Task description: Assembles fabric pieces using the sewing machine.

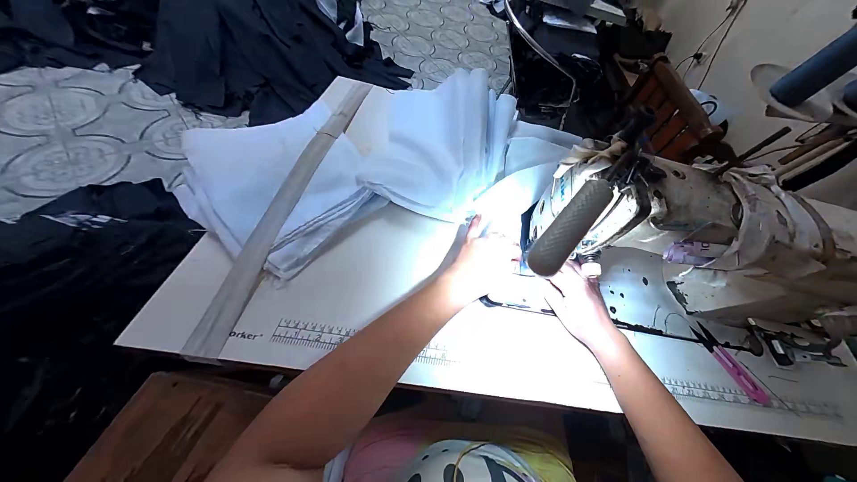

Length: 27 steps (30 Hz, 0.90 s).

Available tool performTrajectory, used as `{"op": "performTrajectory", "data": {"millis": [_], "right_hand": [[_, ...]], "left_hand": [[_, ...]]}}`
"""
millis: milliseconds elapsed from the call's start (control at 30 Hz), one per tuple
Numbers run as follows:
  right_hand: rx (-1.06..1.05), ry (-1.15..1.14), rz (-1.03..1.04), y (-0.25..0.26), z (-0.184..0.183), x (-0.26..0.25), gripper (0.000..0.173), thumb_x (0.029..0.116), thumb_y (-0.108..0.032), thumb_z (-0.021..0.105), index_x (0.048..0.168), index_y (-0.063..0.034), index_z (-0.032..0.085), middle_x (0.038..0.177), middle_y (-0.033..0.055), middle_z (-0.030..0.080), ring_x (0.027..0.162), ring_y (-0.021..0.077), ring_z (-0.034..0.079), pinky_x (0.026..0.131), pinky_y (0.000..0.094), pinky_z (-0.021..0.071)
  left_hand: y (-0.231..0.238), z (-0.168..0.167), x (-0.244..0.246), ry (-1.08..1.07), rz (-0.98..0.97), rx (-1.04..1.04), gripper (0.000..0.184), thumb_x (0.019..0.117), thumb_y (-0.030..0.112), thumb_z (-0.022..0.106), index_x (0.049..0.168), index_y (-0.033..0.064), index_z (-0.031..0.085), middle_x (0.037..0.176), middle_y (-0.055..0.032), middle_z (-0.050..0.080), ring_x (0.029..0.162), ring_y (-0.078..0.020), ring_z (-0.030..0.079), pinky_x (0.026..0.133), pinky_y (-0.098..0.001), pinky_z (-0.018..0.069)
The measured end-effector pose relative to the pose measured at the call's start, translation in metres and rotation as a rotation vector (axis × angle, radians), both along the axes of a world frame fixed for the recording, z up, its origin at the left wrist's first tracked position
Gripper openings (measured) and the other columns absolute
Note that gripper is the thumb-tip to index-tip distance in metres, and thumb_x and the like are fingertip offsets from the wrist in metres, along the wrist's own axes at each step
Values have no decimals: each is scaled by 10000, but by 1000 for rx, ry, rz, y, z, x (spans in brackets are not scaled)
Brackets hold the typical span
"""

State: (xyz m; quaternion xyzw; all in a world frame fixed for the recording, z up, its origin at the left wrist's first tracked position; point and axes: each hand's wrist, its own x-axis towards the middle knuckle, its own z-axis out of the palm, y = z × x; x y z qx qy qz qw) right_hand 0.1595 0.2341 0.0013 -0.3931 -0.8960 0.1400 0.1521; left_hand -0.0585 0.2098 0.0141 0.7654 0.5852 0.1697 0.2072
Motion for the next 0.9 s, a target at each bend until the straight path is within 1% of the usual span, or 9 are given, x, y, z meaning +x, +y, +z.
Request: {"op": "performTrajectory", "data": {"millis": [200, 267, 300, 367, 467, 533, 600, 800, 900], "right_hand": [[52, 82, -40, 1, -9, 2, 312, 1001, -190, 523, 1181, -94, 760, 1304, 147, 686, 1282, 321, 604, 1186, 551, 310], [84, 125, -30, 2, -11, 1, 290, 992, -200, 545, 1137, -92, 771, 1255, 137, 707, 1250, 304, 626, 1171, 539, 346], [95, 158, -26, 2, -11, 2, 274, 986, -197, 562, 1115, -81, 774, 1228, 143, 715, 1231, 312, 636, 1157, 548, 361], [94, 215, -39, -1, -12, 3, 246, 970, -179, 590, 1082, -69, 779, 1187, 148, 727, 1194, 326, 651, 1130, 548, 392], [78, 278, -54, -1, -13, 4, 228, 955, -170, 616, 1058, -48, 778, 1138, 161, 734, 1148, 342, 658, 1086, 532, 426], [42, 281, -54, -1, -10, 2, 217, 951, -151, 623, 1050, -31, 773, 1139, 171, 730, 1148, 348, 652, 1083, 528, 421], [-2, 261, -37, -1, -7, 1, 195, 948, -111, 621, 1038, -29, 773, 1147, 169, 722, 1161, 350, 641, 1088, 540, 411], [-134, 154, 54, -8, 4, 4, 240, 986, -148, 571, 1075, -41, 766, 1178, 152, 713, 1163, 319, 642, 1037, 531, 465], [-469, 107, 309, -62, 36, -3, 345, 958, -240, 653, 1223, -29, 718, 992, 140, 723, 802, 198, 663, 729, 374, 553]], "left_hand": [[-7, 0, 0, 117, 21, -10, 418, 1084, 325, 452, 1423, 137, 609, 1589, -88, 453, 1542, -312, 274, 1226, -652, 4], [-42, 19, 3, 50, -52, 71, 347, 1067, 290, 462, 1166, 67, 709, 1331, -147, 643, 1332, -328, 539, 1161, -593, 298], [-64, 27, 3, -65, -154, 107, 304, 1036, 254, 509, 997, 42, 724, 1058, -165, 706, 1058, -322, 671, 935, -534, 499], [-114, 36, -5, -424, -459, -185, 267, 1043, 153, 529, 955, -3, 726, 830, -150, 697, 768, -272, 684, 692, -460, 544], [-175, -19, -25, -545, -500, -638, 295, 1062, 81, 464, 1191, -38, 701, 1111, -198, 727, 1030, -296, 705, 949, -477, 531], [-216, -70, -32, -254, -51, -726, 352, 1059, 153, 530, 1332, -46, 626, 1260, -303, 653, 1197, -449, 626, 1040, -609, 454], [-245, -132, -35, 22, 321, -639, 592, 972, 320, 672, 1478, 49, 527, 1505, -279, 480, 1411, -483, 425, 1127, -655, 340], [-250, -167, -33, 70, 397, -341, 292, 1004, 125, 574, 1258, 61, 703, 1322, -182, 666, 1250, -389, 619, 1024, -576, 494], [-242, -109, -35, -183, 210, -275, 239, 998, 139, 613, 1113, -32, 734, 1119, -233, 723, 1083, -383, 694, 965, -554, 532]]}}
